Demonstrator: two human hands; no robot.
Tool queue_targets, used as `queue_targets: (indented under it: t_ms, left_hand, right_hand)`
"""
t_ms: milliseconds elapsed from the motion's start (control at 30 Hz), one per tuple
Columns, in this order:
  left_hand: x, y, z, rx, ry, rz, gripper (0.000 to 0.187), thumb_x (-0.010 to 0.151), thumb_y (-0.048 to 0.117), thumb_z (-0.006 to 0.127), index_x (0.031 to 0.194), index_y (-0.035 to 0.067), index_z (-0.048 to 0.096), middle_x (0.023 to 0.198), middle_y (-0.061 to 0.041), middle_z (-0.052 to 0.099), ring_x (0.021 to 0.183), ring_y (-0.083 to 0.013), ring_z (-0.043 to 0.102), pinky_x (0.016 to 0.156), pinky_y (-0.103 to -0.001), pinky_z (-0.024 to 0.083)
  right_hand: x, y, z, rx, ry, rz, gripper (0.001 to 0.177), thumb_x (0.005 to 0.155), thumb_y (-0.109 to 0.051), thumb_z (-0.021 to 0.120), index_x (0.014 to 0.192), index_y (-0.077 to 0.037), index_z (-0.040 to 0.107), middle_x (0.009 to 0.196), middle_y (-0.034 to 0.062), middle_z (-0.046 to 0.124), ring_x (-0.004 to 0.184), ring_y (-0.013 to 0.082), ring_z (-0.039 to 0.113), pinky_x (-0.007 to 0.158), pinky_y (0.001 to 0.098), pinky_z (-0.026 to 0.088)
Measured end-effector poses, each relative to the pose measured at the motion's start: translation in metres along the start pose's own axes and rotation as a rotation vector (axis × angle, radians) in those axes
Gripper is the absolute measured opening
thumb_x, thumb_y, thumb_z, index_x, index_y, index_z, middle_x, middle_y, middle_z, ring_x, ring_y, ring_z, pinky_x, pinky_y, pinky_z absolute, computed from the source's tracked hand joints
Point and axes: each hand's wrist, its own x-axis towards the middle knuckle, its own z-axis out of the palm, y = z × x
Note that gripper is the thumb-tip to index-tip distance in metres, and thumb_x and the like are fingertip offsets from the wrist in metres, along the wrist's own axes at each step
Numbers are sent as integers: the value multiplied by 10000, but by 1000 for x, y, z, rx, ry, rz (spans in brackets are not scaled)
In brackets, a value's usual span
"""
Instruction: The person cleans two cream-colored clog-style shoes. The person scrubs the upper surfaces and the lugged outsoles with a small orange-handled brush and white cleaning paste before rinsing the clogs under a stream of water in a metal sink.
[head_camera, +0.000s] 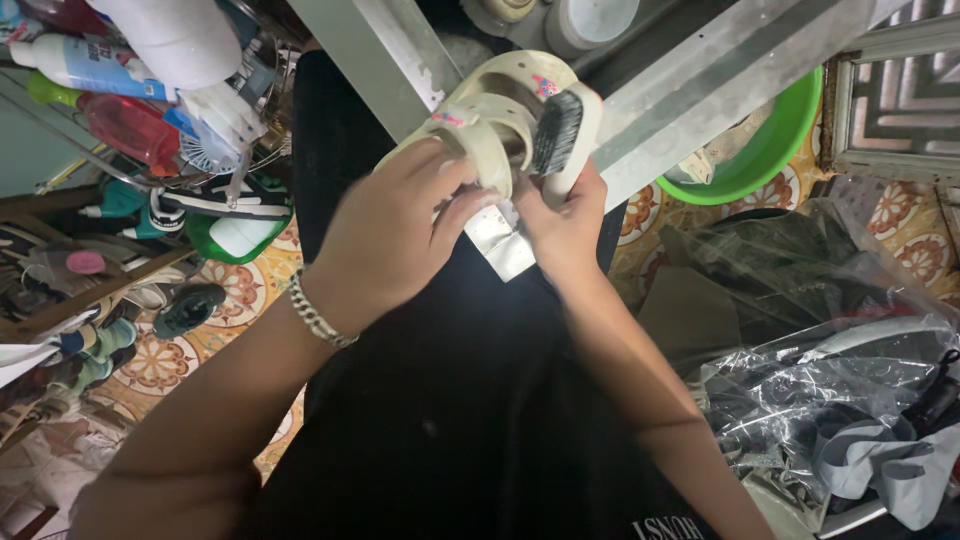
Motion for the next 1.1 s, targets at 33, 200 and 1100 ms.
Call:
queue_targets:
  t_ms: [33,200,1100]
  left_hand:
    - [2,-1,-2,192,12,-25,244,996,279,791,1007,76,656,938,-94,637,852,-271,618,772,-390,486]
    - [21,-30,0,474,315,108,568,741,527,879,858,70,563,864,-123,563,829,-323,582,685,-441,472]
    - [39,-84,45,-1623,109,-564,602,1081,448,460,1536,58,408,1468,-103,578,1321,-205,606,1148,-413,506]
  right_hand:
    - [1,5,0,68,10,28,255,981,-23,695,1229,-6,635,1104,26,724,963,95,680,881,265,562]
    - [2,25,-10,534,-148,163,315,1003,-121,701,1273,22,625,1081,82,709,889,136,659,796,282,525]
    - [94,-39,-67,266,20,16,509,1025,-253,670,1467,-105,464,1185,53,620,733,56,556,637,215,474]
